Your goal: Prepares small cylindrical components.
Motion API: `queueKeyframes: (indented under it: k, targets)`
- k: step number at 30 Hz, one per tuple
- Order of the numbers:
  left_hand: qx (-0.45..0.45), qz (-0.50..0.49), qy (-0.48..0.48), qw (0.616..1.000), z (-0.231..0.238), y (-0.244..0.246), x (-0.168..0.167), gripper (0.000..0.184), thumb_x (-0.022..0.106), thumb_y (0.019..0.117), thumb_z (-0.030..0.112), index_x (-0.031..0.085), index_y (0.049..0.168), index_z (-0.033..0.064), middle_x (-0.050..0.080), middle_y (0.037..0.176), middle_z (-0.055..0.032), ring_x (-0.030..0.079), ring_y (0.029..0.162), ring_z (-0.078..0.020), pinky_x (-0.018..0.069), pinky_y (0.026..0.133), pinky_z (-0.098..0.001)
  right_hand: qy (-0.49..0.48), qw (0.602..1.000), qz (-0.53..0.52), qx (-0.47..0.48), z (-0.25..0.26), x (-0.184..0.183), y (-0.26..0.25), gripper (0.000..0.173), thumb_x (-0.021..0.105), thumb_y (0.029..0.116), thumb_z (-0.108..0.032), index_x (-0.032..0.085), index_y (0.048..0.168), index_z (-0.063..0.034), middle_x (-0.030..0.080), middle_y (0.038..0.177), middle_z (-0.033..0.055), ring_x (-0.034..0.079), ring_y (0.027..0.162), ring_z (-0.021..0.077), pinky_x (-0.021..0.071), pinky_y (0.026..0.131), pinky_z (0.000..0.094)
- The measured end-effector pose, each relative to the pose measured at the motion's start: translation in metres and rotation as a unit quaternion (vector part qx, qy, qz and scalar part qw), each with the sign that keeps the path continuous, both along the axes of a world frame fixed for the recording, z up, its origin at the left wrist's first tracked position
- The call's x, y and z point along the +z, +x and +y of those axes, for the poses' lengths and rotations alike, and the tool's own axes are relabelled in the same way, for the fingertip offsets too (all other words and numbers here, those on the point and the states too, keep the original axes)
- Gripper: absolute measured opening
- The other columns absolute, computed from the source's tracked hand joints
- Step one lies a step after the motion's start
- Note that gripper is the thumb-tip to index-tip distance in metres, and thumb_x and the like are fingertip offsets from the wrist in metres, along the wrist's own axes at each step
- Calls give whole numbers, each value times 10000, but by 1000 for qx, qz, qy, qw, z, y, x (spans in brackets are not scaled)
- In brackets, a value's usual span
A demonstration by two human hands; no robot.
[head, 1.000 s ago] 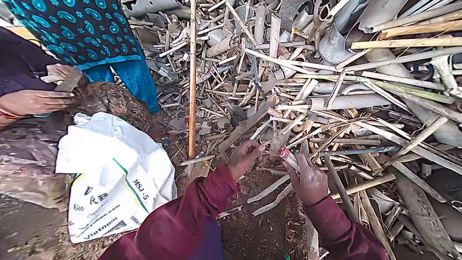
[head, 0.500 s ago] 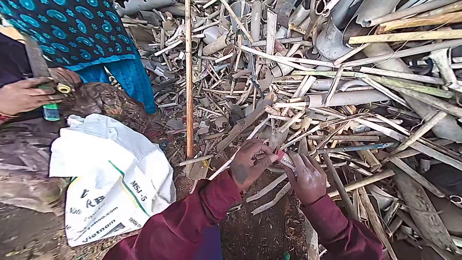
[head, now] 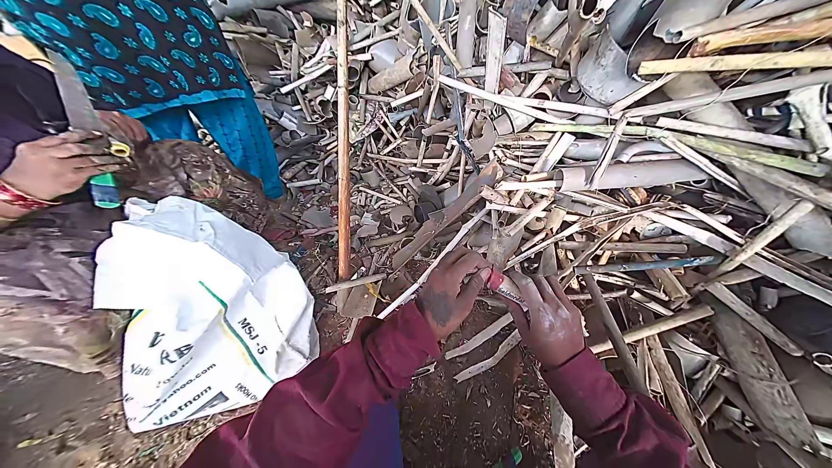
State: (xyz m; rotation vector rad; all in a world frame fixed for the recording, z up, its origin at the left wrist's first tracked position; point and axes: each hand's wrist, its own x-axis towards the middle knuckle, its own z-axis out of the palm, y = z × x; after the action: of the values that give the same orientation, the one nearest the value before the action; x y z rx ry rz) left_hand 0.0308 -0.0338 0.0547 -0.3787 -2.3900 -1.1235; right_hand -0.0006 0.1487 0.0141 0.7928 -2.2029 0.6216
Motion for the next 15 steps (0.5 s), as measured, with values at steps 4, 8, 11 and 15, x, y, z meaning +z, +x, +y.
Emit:
queueKeyframes:
  k: [4,8,11,15]
  targets:
    - [-48,41,52,997,-1,-4,-4,234,529,1030,98,689,1037,-73,679,1109,-169,677,987,-99,570,854,-222,-76,921,-349,152,7,10,3,572,679,946,-446,634,1271,22,724,980,121,701,830,227,578,745,434]
    - [-66,62,54,994,-2,-5,-5,235,536,1032,95,683,1031,-89,697,1094,-168,706,957,-106,602,829,-236,-200,758,-531,323,4,7,2,457,654,964,-437,539,1210,-69,639,757,-111,584,582,-25,506,547,157]
    - [15,139,-130,982,0,-2,2,228,534,996,91,707,1009,-57,721,1106,-195,738,898,-250,605,760,-332,-83,915,-359,163,4,13,7,470,644,985,-314,626,1257,69,706,857,137,685,732,241,567,701,430]
    - [95,64,-269,956,7,4,13,215,530,1006,68,656,1044,-103,674,1082,-268,729,759,-400,604,614,-477,15,987,-154,38,2,15,12,389,678,921,-194,685,1194,83,745,889,247,738,720,441,566,606,602]
